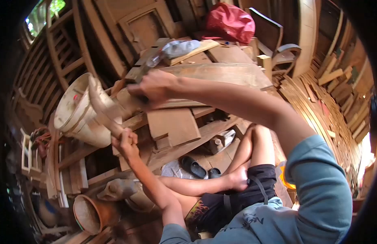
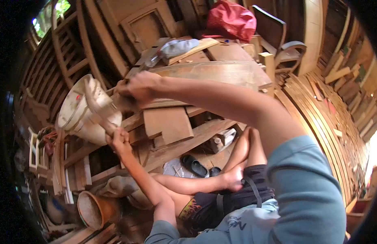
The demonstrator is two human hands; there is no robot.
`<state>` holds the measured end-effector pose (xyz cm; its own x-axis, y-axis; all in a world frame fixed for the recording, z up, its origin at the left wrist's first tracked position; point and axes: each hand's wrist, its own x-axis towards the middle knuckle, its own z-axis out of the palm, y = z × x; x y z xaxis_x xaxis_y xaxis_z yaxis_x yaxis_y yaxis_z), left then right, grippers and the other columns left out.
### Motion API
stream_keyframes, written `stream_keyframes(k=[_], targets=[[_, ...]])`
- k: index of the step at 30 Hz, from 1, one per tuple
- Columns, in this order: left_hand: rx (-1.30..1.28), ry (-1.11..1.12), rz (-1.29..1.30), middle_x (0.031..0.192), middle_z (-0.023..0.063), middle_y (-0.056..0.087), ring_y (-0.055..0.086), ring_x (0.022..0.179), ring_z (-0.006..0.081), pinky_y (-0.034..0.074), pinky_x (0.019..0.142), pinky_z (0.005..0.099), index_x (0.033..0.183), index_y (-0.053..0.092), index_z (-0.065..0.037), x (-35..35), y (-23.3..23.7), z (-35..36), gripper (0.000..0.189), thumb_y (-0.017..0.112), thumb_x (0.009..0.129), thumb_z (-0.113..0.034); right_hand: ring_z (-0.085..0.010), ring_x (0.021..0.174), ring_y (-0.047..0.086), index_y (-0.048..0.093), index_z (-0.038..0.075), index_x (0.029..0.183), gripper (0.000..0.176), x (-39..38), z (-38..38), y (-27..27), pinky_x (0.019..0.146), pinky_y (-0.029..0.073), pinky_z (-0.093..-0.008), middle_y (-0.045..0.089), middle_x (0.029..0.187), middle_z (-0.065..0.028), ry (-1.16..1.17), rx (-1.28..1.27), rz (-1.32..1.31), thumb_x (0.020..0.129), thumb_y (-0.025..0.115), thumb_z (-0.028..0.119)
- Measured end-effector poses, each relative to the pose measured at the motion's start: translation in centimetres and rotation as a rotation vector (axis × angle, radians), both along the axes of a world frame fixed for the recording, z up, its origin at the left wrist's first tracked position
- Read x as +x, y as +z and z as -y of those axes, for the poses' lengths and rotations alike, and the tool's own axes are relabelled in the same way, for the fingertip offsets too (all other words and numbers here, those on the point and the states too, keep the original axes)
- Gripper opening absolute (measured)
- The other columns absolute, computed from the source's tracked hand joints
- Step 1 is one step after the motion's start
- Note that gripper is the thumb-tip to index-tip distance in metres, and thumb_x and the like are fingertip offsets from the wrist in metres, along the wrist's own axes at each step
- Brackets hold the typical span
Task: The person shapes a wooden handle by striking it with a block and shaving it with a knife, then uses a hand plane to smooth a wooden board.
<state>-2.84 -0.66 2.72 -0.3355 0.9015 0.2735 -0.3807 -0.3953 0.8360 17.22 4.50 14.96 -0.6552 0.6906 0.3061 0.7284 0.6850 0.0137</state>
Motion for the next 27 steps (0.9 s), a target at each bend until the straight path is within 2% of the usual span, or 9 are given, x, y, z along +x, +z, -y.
stream_keyframes(k=[3, 6, 9, 11, 15, 18, 21, 25, 27], targets=[[0.066, -0.09, 0.069, 0.069, 0.0037, 0.049, 0.043, 0.051, 0.0101, 0.032, 0.039, 0.0225, 0.094, 0.051, -0.002, 0.3, 1.8, 0.5, 0.017, 0.056, 0.077, -0.001, -0.0404, 0.073, 0.065, 0.053, 0.014, 0.112, 0.051, -0.8, -1.3, -1.0, 0.065, 0.052, -0.0474, 0.065, 0.077, -0.0178, 0.074, -0.017, -0.492, 0.071, 0.071, 0.039], [0.054, -0.039, 0.14, 0.068, 0.0029, 0.048, 0.043, 0.054, 0.009, 0.032, 0.04, 0.0222, 0.095, 0.049, -0.003, -4.2, -1.2, -1.9, 0.019, 0.055, 0.078, -0.002, -0.0388, 0.08, 0.065, 0.054, 0.012, 0.11, 0.052, -2.0, 1.8, 2.3, 0.068, 0.051, -0.0486, 0.066, 0.081, -0.0192, 0.133, 0.025, 0.026, 0.07, 0.072, 0.039], [0.124, -0.03, 0.109, 0.066, 0.0013, 0.044, 0.041, 0.052, 0.0076, 0.03, 0.038, 0.0208, 0.101, 0.051, -0.002, -3.9, 1.1, -0.7, 0.022, 0.055, 0.079, -0.003, -0.0377, 0.079, 0.066, 0.055, 0.016, 0.115, 0.058, -4.7, -0.6, 0.3, 0.067, 0.052, -0.0475, 0.066, 0.081, -0.0177, 0.148, -0.063, -0.492, 0.067, 0.074, 0.043], [0.094, 0.007, 0.078, 0.066, 0.0001, 0.043, 0.037, 0.049, 0.0076, 0.029, 0.04, 0.0214, 0.1, 0.052, -0.003, -6.1, 0.2, -0.1, 0.017, 0.054, 0.083, -0.006, -0.0372, 0.078, 0.066, 0.055, 0.013, 0.107, 0.053, -4.9, 0.6, 0.6, 0.063, 0.051, -0.048, 0.065, 0.08, -0.0198, 0.265, 0.054, 0.012, 0.067, 0.074, 0.042], [0.064, -0.01, 0.114, 0.066, -0.001, 0.041, 0.032, 0.046, 0.0076, 0.027, 0.042, 0.0218, 0.097, 0.052, -0.005, -4.4, 1.0, 0.6, 0.012, 0.054, 0.086, -0.01, -0.0362, 0.074, 0.066, 0.06, 0.013, 0.099, 0.04, -6.2, -2.3, 0.9, 0.064, 0.052, -0.0471, 0.065, 0.072, -0.0153, 0.1, -0.03, -0.588, 0.069, 0.072, 0.038], [0.108, -0.044, 0.135, 0.066, -0.0012, 0.041, 0.032, 0.047, 0.0071, 0.027, 0.042, 0.0216, 0.098, 0.051, -0.004, -6.2, -0.1, -0.4, 0.014, 0.055, 0.085, -0.009, -0.0388, 0.078, 0.066, 0.061, 0.012, 0.098, 0.039, -6.2, -0.8, 2.5, 0.068, 0.053, -0.0479, 0.068, 0.084, -0.0168, 0.184, 0.007, -0.04, 0.071, 0.071, 0.038], [0.059, -0.081, 0.163, 0.067, -0.0012, 0.042, 0.033, 0.048, 0.0069, 0.029, 0.042, 0.0208, 0.1, 0.051, -0.003, -3.9, 1.4, 0.7, 0.015, 0.053, 0.086, -0.008, -0.0372, 0.081, 0.067, 0.056, 0.013, 0.112, 0.053, -6.8, -1.5, 2.5, 0.069, 0.054, -0.0469, 0.068, 0.085, -0.0177, 0.011, -0.082, -0.46, 0.071, 0.072, 0.043], [0.122, -0.096, 0.202, 0.069, -0.0008, 0.042, 0.033, 0.048, 0.0073, 0.032, 0.042, 0.0193, 0.103, 0.05, -0.002, -5.3, 0.1, 0.2, 0.017, 0.051, 0.086, -0.007, -0.036, 0.081, 0.067, 0.055, 0.009, 0.111, 0.052, -6.2, -0.3, 4.5, 0.07, 0.054, -0.0463, 0.067, 0.085, -0.0173, 0.18, -0.044, 0.229, 0.072, 0.071, 0.039], [0.094, -0.098, 0.197, 0.068, -0.0004, 0.041, 0.037, 0.053, 0.0058, 0.031, 0.039, 0.0188, 0.103, 0.05, 0.0, -4.8, -0.1, 0.5, 0.026, 0.055, 0.078, -0.003, -0.035, 0.08, 0.067, 0.056, 0.009, 0.109, 0.051, -5.7, -1.3, 4.2, 0.069, 0.053, -0.0453, 0.067, 0.085, -0.0161, 0.111, 0.027, -0.486, 0.072, 0.073, 0.039]])
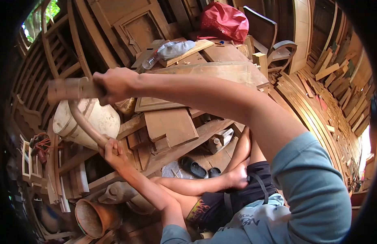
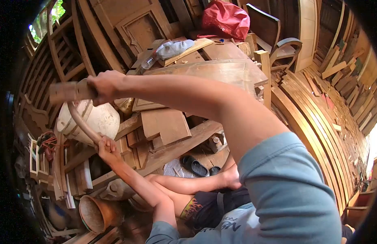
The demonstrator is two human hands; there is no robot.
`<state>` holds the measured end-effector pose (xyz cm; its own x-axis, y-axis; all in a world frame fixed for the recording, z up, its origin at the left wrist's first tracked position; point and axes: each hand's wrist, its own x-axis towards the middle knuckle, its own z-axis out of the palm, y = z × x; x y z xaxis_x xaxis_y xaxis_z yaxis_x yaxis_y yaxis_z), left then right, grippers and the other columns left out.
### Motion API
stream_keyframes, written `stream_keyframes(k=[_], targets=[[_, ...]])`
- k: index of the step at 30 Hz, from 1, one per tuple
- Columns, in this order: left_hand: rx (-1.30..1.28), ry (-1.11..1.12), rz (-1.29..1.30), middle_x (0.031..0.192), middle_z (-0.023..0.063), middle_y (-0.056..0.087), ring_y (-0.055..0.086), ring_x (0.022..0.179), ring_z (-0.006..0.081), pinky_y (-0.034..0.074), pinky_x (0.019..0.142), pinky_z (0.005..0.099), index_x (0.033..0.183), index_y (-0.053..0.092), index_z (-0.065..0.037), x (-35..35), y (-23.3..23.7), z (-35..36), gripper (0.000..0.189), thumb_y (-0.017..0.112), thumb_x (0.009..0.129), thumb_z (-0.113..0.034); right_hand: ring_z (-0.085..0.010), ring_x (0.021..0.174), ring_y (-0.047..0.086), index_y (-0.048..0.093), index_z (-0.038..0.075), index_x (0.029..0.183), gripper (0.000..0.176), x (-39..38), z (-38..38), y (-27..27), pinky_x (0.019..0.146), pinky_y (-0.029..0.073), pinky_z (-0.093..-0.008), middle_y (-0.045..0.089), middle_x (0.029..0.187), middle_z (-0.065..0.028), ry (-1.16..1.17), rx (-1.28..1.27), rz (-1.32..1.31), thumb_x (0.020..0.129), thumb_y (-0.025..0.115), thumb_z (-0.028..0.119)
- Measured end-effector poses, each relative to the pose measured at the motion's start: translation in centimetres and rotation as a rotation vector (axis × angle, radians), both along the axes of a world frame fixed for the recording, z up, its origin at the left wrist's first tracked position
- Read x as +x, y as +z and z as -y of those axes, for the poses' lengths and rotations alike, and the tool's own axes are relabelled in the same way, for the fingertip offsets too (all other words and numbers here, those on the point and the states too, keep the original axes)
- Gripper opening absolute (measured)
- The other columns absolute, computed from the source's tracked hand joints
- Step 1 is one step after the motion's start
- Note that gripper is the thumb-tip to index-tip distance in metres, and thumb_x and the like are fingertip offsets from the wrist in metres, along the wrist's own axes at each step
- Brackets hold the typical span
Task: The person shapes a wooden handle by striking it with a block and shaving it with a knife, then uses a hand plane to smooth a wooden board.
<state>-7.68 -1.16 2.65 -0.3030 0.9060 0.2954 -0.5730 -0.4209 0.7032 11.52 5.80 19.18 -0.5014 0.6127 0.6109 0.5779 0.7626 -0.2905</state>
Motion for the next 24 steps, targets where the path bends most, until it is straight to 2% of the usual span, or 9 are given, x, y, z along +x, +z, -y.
stream_keyframes(k=[4, 6, 10, 13, 16, 17, 20, 22, 24], targets=[[0.056, 0.027, -0.004, 0.068, -0.0003, 0.041, 0.037, 0.052, 0.0067, 0.033, 0.04, 0.0185, 0.101, 0.051, 0.0, 0.6, 1.5, -0.2, 0.024, 0.055, 0.078, -0.003, -0.0349, 0.078, 0.067, 0.056, 0.012, 0.108, 0.05, 1.0, 1.5, -0.4, 0.067, 0.053, -0.0456, 0.067, 0.084, -0.0155, 0.079, 0.147, 0.601, 0.07, 0.073, 0.039], [0.035, -0.039, -0.044, 0.066, 0.0001, 0.04, 0.036, 0.048, 0.0078, 0.033, 0.039, 0.019, 0.099, 0.053, -0.001, 0.9, 1.4, 0.5, 0.021, 0.055, 0.079, -0.003, -0.0355, 0.082, 0.066, 0.057, 0.012, 0.111, 0.052, 1.4, 0.0, -0.5, 0.071, 0.053, -0.0455, 0.068, 0.084, -0.0158, -0.047, -0.054, 0.104, 0.07, 0.073, 0.039], [0.022, -0.073, 0.008, 0.069, -0.0006, 0.043, 0.033, 0.048, 0.0066, 0.03, 0.041, 0.0198, 0.101, 0.052, -0.002, -0.3, 0.4, -0.2, 0.018, 0.055, 0.083, -0.007, -0.0386, 0.084, 0.065, 0.052, 0.01, 0.109, 0.054, 1.0, 1.0, -1.7, 0.071, 0.052, -0.0498, 0.066, 0.087, -0.0182, 0.177, 0.239, 0.54, 0.069, 0.074, 0.038], [0.013, -0.101, 0.007, 0.069, 0.0, 0.042, 0.033, 0.047, 0.0072, 0.032, 0.041, 0.0205, 0.107, 0.05, -0.002, 0.9, 1.2, 0.9, 0.024, 0.054, 0.085, -0.008, -0.0378, 0.082, 0.066, 0.055, 0.012, 0.11, 0.053, 0.5, 0.5, -0.4, 0.07, 0.053, -0.0477, 0.067, 0.086, -0.0154, -0.088, -0.072, 0.028, 0.068, 0.074, 0.039], [0.076, -0.114, -0.01, 0.068, -0.0003, 0.041, 0.032, 0.046, 0.0076, 0.032, 0.041, 0.0204, 0.108, 0.049, -0.003, -0.1, 0.8, -0.2, 0.024, 0.054, 0.085, -0.007, -0.0381, 0.077, 0.065, 0.052, 0.012, 0.111, 0.054, 1.4, 1.6, -0.7, 0.066, 0.053, -0.048, 0.066, 0.081, -0.0171, 0.196, 0.271, 0.592, 0.069, 0.073, 0.039], [0.103, -0.113, -0.038, 0.067, -0.0005, 0.041, 0.032, 0.045, 0.0078, 0.032, 0.041, 0.0204, 0.107, 0.049, -0.003, -0.4, -0.1, -0.5, 0.024, 0.054, 0.084, -0.007, -0.0383, 0.077, 0.065, 0.051, 0.014, 0.112, 0.054, 1.4, 1.6, -0.1, 0.066, 0.052, -0.0482, 0.065, 0.079, -0.0184, 0.078, 0.048, 0.641, 0.07, 0.073, 0.04], [-0.002, -0.077, -0.029, 0.066, -0.0004, 0.041, 0.032, 0.045, 0.0084, 0.032, 0.041, 0.0204, 0.106, 0.049, -0.004, 1.6, 1.1, 0.1, 0.022, 0.053, 0.085, -0.007, -0.0378, 0.079, 0.066, 0.051, 0.016, 0.12, 0.061, 1.7, 0.6, -2.1, 0.066, 0.052, -0.0468, 0.066, 0.078, -0.0172, -0.014, -0.129, 0.125, 0.069, 0.074, 0.04], [0.039, -0.063, -0.006, 0.066, -0.0006, 0.042, 0.033, 0.045, 0.0086, 0.031, 0.041, 0.0212, 0.103, 0.05, -0.004, 1.6, 1.1, -0.3, 0.019, 0.054, 0.085, -0.008, -0.0375, 0.079, 0.066, 0.052, 0.012, 0.118, 0.059, 3.2, 2.6, -1.4, 0.066, 0.052, -0.0464, 0.066, 0.079, -0.0181, 0.154, 0.135, 0.672, 0.07, 0.073, 0.039], [-0.1, -0.052, -0.071, 0.068, 0.0016, 0.046, 0.041, 0.051, 0.0084, 0.033, 0.04, 0.0204, 0.095, 0.051, -0.003, 1.0, -0.9, -1.1, 0.018, 0.057, 0.078, -0.003, -0.0379, 0.078, 0.066, 0.054, 0.015, 0.118, 0.056, 4.2, 0.5, -1.1, 0.067, 0.053, -0.0475, 0.067, 0.08, -0.0182, -0.031, -0.051, 0.457, 0.071, 0.073, 0.038]])
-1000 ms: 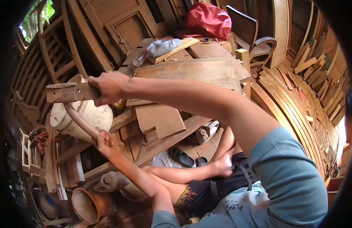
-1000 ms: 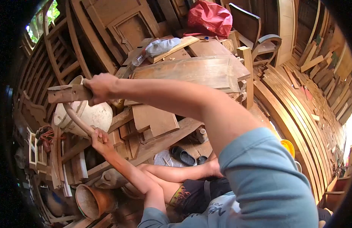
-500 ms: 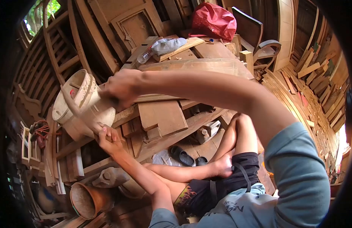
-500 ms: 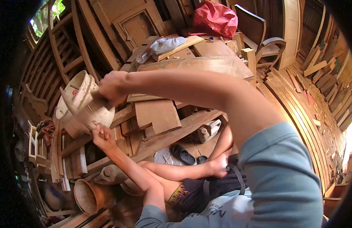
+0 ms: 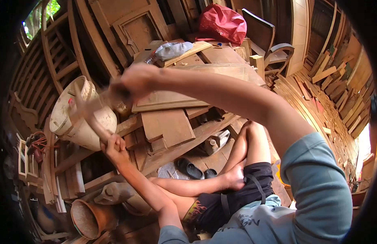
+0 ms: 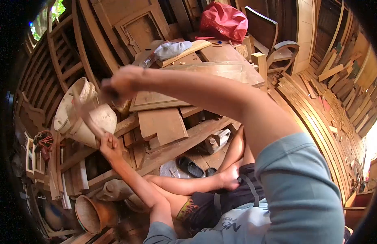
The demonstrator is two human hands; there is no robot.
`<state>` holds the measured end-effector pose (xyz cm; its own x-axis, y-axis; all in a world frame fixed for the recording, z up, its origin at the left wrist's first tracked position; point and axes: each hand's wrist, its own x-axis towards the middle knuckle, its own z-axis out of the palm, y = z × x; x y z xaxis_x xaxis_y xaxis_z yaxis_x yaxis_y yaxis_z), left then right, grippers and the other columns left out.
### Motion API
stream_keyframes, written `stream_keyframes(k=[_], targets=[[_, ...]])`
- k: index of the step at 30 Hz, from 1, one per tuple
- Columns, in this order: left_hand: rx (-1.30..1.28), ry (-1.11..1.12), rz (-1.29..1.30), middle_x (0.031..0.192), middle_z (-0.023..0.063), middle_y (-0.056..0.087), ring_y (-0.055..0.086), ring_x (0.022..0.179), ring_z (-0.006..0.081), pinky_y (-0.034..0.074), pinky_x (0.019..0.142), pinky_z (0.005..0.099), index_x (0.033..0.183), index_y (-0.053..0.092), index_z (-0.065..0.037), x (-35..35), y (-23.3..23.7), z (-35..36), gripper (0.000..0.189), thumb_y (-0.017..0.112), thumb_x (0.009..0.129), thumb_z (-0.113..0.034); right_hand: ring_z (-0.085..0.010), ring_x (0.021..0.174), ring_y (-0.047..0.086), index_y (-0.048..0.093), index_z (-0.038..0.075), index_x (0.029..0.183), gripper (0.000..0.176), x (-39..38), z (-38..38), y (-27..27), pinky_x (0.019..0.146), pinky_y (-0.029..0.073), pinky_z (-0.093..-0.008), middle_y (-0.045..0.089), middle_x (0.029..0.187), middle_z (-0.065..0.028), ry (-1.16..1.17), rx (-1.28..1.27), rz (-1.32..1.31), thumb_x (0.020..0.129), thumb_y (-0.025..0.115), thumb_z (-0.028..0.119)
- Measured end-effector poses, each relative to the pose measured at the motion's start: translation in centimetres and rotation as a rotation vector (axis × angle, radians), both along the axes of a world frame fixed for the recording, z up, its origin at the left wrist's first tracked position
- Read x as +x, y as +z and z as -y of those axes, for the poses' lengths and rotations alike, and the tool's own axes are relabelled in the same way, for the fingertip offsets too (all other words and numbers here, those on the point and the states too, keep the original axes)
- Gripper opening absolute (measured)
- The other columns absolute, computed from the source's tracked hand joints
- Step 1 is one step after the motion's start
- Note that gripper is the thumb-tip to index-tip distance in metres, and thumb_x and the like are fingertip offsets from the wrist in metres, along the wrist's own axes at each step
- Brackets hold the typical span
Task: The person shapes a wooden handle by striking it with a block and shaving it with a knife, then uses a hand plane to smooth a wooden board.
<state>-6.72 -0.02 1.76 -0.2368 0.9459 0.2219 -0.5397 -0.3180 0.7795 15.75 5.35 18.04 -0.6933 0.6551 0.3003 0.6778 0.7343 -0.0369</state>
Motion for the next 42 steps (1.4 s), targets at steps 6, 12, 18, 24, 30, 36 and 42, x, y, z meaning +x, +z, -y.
stream_keyframes(k=[6, 12, 18, 24, 30, 36, 42], targets=[[0.042, 0.018, -0.111, 0.066, 0.0031, 0.047, 0.042, 0.048, 0.0104, 0.032, 0.037, 0.0239, 0.094, 0.05, 0.0, 3.4, 1.9, 0.9, 0.02, 0.059, 0.075, 0.0, -0.0401, 0.074, 0.065, 0.052, 0.009, 0.106, 0.048, 1.6, 1.2, -1.4, 0.065, 0.051, -0.0493, 0.065, 0.078, -0.0211, 0.11, 0.129, 0.128, 0.071, 0.072, 0.036], [0.18, 0.173, -0.406, 0.066, 0.0066, 0.052, 0.044, 0.042, 0.0109, 0.034, 0.037, 0.0243, 0.087, 0.047, 0.001, 3.1, 0.6, -0.1, 0.014, 0.054, 0.076, 0.006, -0.0409, 0.072, 0.064, 0.051, 0.008, 0.101, 0.047, 1.3, 2.1, -1.7, 0.064, 0.051, -0.0493, 0.065, 0.076, -0.0206, -0.03, 0.039, 0.178, 0.072, 0.069, 0.041], [0.16, 0.247, -0.542, 0.067, 0.0072, 0.054, 0.047, 0.042, 0.0112, 0.036, 0.037, 0.0256, 0.091, 0.048, 0.003, 3.0, 0.4, 0.0, 0.015, 0.058, 0.079, 0.004, -0.0385, 0.073, 0.065, 0.05, 0.006, 0.1, 0.048, 1.6, 2.7, -0.7, 0.063, 0.051, -0.0493, 0.065, 0.079, -0.0201, 0.008, 0.05, 0.213, 0.071, 0.071, 0.038], [0.172, 0.364, -0.405, 0.067, 0.0067, 0.055, 0.047, 0.04, 0.0122, 0.035, 0.037, 0.0261, 0.09, 0.048, 0.003, 4.7, 1.8, 0.0, 0.017, 0.059, 0.077, 0.005, -0.036, 0.08, 0.067, 0.055, 0.008, 0.109, 0.056, 1.4, 2.8, -0.5, 0.072, 0.054, -0.0438, 0.068, 0.088, -0.0196, -0.012, 0.064, 0.226, 0.071, 0.072, 0.045], [0.198, 0.427, -0.485, 0.062, 0.0066, 0.055, 0.048, 0.042, 0.0113, 0.038, 0.039, 0.0272, 0.093, 0.053, 0.006, 4.9, 2.0, 0.5, 0.021, 0.063, 0.076, 0.001, -0.0377, 0.071, 0.066, 0.051, 0.003, 0.106, 0.055, 0.9, 2.9, -2.4, 0.066, 0.052, -0.0485, 0.064, 0.077, -0.0227, 0.035, -0.045, -0.066, 0.073, 0.07, 0.042], [0.058, 0.464, -0.691, 0.072, 0.0092, 0.063, 0.056, 0.052, 0.0153, 0.046, 0.05, 0.03, 0.087, 0.056, 0.007, 4.3, 1.4, 0.7, 0.018, 0.065, 0.074, -0.002, -0.04, 0.075, 0.065, 0.051, 0.007, 0.106, 0.053, 0.7, 1.9, -3.4, 0.067, 0.051, -0.0476, 0.064, 0.08, -0.0219, -0.013, -0.077, -0.307, 0.07, 0.072, 0.039], [0.148, 0.344, -0.544, 0.063, 0.0069, 0.055, 0.05, 0.043, 0.0109, 0.038, 0.038, 0.0263, 0.089, 0.051, 0.003, 6.0, 1.7, 1.1, 0.017, 0.063, 0.078, -0.001, -0.0429, 0.079, 0.064, 0.051, 0.007, 0.11, 0.059, 2.4, 0.9, -4.4, 0.069, 0.052, -0.0494, 0.065, 0.084, -0.0247, -0.055, -0.086, -0.474, 0.071, 0.072, 0.046]])
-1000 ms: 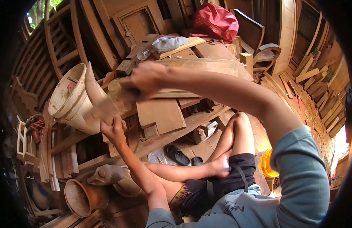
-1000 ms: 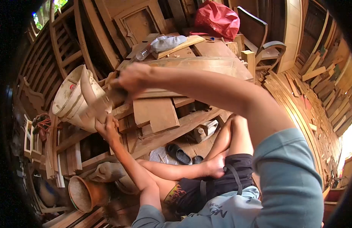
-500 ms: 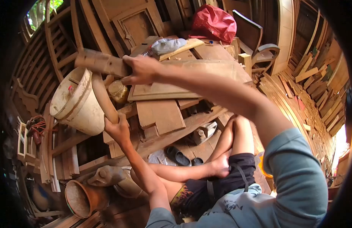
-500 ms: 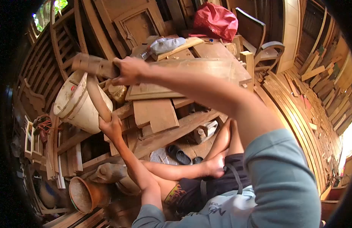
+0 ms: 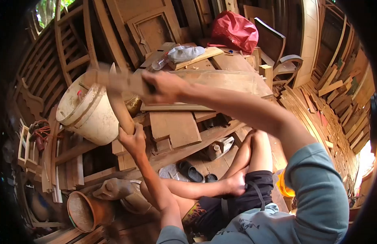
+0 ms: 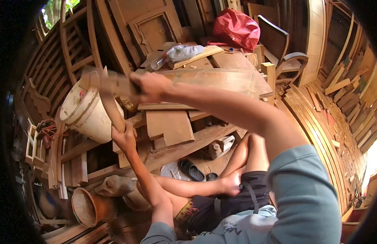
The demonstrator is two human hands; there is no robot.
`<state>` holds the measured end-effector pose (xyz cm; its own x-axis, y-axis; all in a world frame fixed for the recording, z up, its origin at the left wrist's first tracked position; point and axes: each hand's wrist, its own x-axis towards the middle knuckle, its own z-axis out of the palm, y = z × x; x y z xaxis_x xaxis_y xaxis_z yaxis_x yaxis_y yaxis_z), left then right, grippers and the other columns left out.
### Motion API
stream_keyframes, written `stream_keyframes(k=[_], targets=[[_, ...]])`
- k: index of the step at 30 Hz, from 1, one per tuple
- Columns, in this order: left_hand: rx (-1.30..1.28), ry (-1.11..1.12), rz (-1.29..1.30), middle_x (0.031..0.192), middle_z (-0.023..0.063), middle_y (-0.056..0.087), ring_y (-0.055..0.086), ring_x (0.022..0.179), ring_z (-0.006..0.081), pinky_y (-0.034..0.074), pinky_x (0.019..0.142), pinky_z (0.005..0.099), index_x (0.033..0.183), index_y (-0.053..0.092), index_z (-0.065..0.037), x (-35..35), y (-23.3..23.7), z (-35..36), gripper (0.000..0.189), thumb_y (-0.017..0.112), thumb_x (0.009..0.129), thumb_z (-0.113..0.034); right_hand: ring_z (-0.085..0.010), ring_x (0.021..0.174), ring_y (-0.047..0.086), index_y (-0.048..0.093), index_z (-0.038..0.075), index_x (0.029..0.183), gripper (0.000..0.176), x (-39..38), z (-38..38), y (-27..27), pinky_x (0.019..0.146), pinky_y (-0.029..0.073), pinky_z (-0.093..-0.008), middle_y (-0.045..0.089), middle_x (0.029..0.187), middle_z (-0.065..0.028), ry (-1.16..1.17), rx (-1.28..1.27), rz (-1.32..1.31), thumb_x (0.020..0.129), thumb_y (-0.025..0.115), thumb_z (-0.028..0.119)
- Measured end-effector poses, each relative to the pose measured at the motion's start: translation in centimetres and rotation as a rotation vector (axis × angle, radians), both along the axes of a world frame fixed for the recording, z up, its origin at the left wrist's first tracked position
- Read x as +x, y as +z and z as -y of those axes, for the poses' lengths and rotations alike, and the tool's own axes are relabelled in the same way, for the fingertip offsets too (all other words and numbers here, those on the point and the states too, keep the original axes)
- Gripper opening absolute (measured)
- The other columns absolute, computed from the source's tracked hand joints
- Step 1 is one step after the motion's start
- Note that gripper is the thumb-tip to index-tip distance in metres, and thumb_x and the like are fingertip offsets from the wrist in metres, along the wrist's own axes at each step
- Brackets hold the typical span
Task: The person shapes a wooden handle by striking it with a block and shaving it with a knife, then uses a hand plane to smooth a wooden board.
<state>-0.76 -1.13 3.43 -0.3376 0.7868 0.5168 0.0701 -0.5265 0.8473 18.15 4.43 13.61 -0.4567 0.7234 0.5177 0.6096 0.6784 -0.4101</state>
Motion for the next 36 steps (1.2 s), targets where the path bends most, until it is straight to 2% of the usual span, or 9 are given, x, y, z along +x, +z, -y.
stream_keyframes(k=[2, 4, 6, 8, 13, 23, 31, 34, 36], targets=[[-0.035, -0.036, 0.029, 0.066, 0.0074, 0.056, 0.052, 0.044, 0.0115, 0.038, 0.038, 0.0254, 0.09, 0.05, 0.002, -0.4, -0.3, -0.1, 0.018, 0.063, 0.079, -0.002, -0.0415, 0.077, 0.063, 0.049, 0.005, 0.108, 0.053, 1.2, 1.8, 1.3, 0.064, 0.05, -0.0488, 0.064, 0.081, -0.023, -0.005, 0.067, 0.603, 0.072, 0.071, 0.037], [-0.13, -0.136, -0.001, 0.067, 0.0086, 0.057, 0.053, 0.046, 0.0126, 0.041, 0.042, 0.0286, 0.089, 0.051, 0.003, 0.3, -1.2, -0.3, 0.017, 0.063, 0.078, -0.002, -0.0418, 0.079, 0.063, 0.05, 0.006, 0.107, 0.053, 2.4, 1.7, -0.9, 0.066, 0.05, -0.0492, 0.064, 0.083, -0.0229, -0.019, 0.03, 0.41, 0.072, 0.072, 0.039], [-0.115, 0.062, -0.211, 0.071, 0.0095, 0.061, 0.056, 0.05, 0.0148, 0.046, 0.055, 0.034, 0.086, 0.054, 0.005, 1.2, -3.1, -1.1, 0.017, 0.063, 0.076, -0.005, -0.0424, 0.083, 0.063, 0.051, 0.007, 0.107, 0.054, 3.3, 0.4, -1.9, 0.07, 0.051, -0.0501, 0.066, 0.087, -0.0226, -0.028, 0.018, 0.024, 0.072, 0.072, 0.042], [-0.147, -0.177, -0.295, 0.067, 0.0077, 0.059, 0.054, 0.047, 0.0145, 0.043, 0.048, 0.0319, 0.085, 0.052, 0.005, 0.2, -5.3, -2.0, 0.016, 0.062, 0.076, -0.004, -0.0415, 0.084, 0.063, 0.052, 0.006, 0.109, 0.052, 4.8, 2.9, -0.4, 0.071, 0.05, -0.0496, 0.066, 0.088, -0.0222, 0.032, 0.039, 0.664, 0.073, 0.072, 0.038], [-0.242, -0.335, 0.051, 0.06, 0.004, 0.051, 0.048, 0.042, 0.0116, 0.035, 0.038, 0.0254, 0.084, 0.048, 0.002, 4.2, -2.3, 0.5, 0.009, 0.056, 0.078, 0.001, -0.0303, 0.064, 0.066, 0.056, -0.002, 0.108, 0.062, 14.2, -3.9, -4.6, 0.064, 0.052, -0.042, 0.066, 0.075, -0.0184, -0.531, -0.101, -0.151, 0.077, 0.07, 0.05], [-0.353, -0.395, -0.074, 0.059, 0.0044, 0.05, 0.048, 0.041, 0.0116, 0.036, 0.037, 0.0258, 0.081, 0.05, 0.002, 10.8, -1.9, 0.7, 0.007, 0.055, 0.077, 0.0, -0.0372, 0.086, 0.064, 0.061, -0.003, 0.103, 0.057, 22.9, 4.3, -9.2, 0.077, 0.05, -0.0441, 0.066, 0.091, -0.0241, -0.737, -0.451, 0.1, 0.069, 0.069, 0.042], [-0.399, -0.36, -0.241, 0.059, 0.0053, 0.052, 0.049, 0.041, 0.0118, 0.037, 0.037, 0.0257, 0.079, 0.05, 0.002, 14.1, -2.9, 0.5, 0.008, 0.057, 0.077, -0.001, -0.0385, 0.105, 0.056, 0.065, -0.003, 0.098, 0.054, 25.1, 5.5, -14.3, 0.087, 0.047, -0.0464, 0.06, 0.106, -0.0242, -0.742, -0.246, 0.258, 0.07, 0.07, 0.043], [-0.395, -0.304, -0.354, 0.059, 0.0056, 0.053, 0.05, 0.041, 0.012, 0.038, 0.037, 0.0261, 0.079, 0.05, 0.002, 14.9, -3.5, 0.4, 0.01, 0.058, 0.077, -0.002, -0.038, 0.112, 0.049, 0.058, -0.003, 0.114, 0.063, 25.1, 5.7, -15.8, 0.09, 0.044, -0.0473, 0.053, 0.117, -0.0228, -0.784, -0.32, 0.285, 0.072, 0.069, 0.044], [-0.39, -0.266, -0.429, 0.059, 0.0058, 0.054, 0.05, 0.041, 0.0121, 0.039, 0.037, 0.0264, 0.079, 0.05, 0.002, 15.4, -3.8, 0.3, 0.011, 0.059, 0.077, -0.003, -0.0372, 0.109, 0.049, 0.046, -0.002, 0.13, 0.076, 23.9, 6.1, -16.6, 0.092, 0.041, -0.047, 0.051, 0.119, -0.0227, -0.847, -0.051, 0.246, 0.075, 0.069, 0.044]])
